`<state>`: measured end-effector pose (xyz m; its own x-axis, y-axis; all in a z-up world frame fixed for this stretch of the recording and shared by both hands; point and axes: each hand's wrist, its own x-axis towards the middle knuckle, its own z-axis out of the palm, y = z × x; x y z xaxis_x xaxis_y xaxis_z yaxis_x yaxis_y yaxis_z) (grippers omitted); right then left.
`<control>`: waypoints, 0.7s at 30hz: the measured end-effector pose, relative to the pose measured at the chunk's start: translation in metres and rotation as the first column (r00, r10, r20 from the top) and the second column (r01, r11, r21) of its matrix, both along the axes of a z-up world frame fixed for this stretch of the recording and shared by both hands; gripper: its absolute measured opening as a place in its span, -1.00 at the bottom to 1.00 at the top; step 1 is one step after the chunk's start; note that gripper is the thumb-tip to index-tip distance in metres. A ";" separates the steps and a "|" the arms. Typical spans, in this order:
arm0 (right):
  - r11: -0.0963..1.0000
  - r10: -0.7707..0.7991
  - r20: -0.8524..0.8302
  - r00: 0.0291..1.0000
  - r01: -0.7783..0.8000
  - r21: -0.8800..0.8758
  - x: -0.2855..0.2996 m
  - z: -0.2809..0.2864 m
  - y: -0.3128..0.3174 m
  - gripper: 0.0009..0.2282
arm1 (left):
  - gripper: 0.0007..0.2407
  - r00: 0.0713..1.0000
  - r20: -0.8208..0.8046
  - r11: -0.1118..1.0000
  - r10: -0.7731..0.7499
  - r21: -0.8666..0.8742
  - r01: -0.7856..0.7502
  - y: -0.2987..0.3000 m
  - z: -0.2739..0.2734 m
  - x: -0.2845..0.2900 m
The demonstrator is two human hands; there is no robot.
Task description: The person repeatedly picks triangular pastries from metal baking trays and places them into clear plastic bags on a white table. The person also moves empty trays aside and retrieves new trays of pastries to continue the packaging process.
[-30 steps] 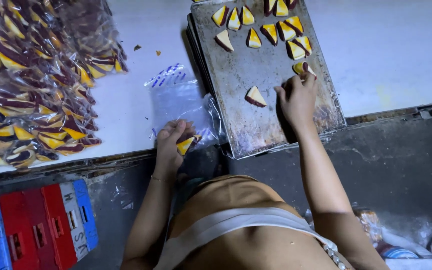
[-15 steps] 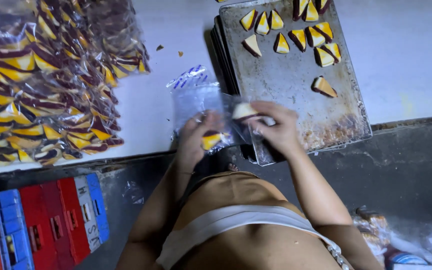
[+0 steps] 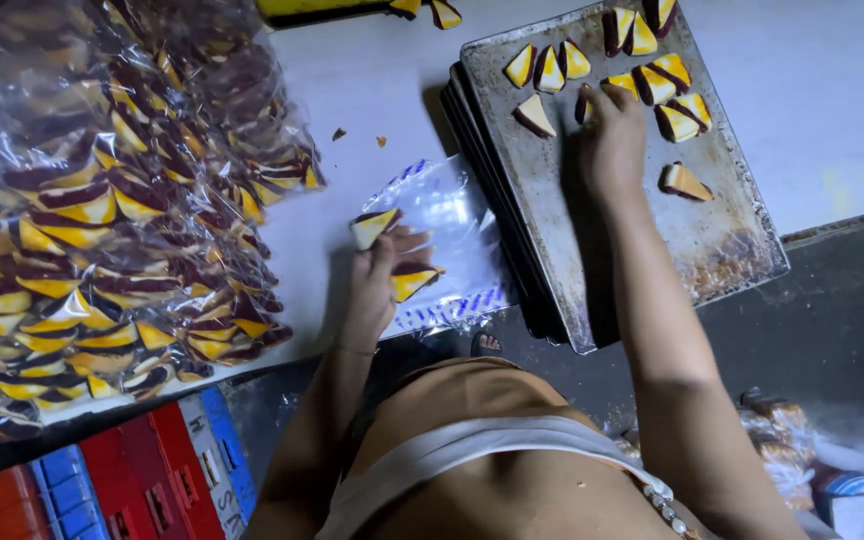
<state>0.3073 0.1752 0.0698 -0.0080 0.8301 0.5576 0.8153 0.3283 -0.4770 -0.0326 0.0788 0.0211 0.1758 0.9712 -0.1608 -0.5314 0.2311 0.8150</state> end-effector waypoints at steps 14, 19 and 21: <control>0.970 -0.030 -0.518 0.855 -0.100 -0.221 -0.075 -0.018 -0.029 -0.67 | -0.59 0.997 0.074 1.000 -0.003 -0.019 0.004 0.019 -0.017 -0.023; 0.906 0.350 -0.234 0.907 -0.391 -0.160 -0.167 0.022 -0.091 -0.79 | -0.67 0.992 -0.076 0.995 0.102 0.028 -0.101 0.022 -0.024 -0.003; 0.866 0.477 -0.060 0.877 -0.481 -0.136 -0.181 0.028 -0.097 -0.80 | -0.69 0.986 -0.072 0.988 0.153 0.014 -0.152 0.020 0.004 -0.002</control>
<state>0.1258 0.0777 0.0982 -0.4132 0.7978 0.4392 0.5633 0.6028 -0.5651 -0.0344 0.0988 0.0247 0.0138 0.9870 -0.1598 -0.4993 0.1453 0.8541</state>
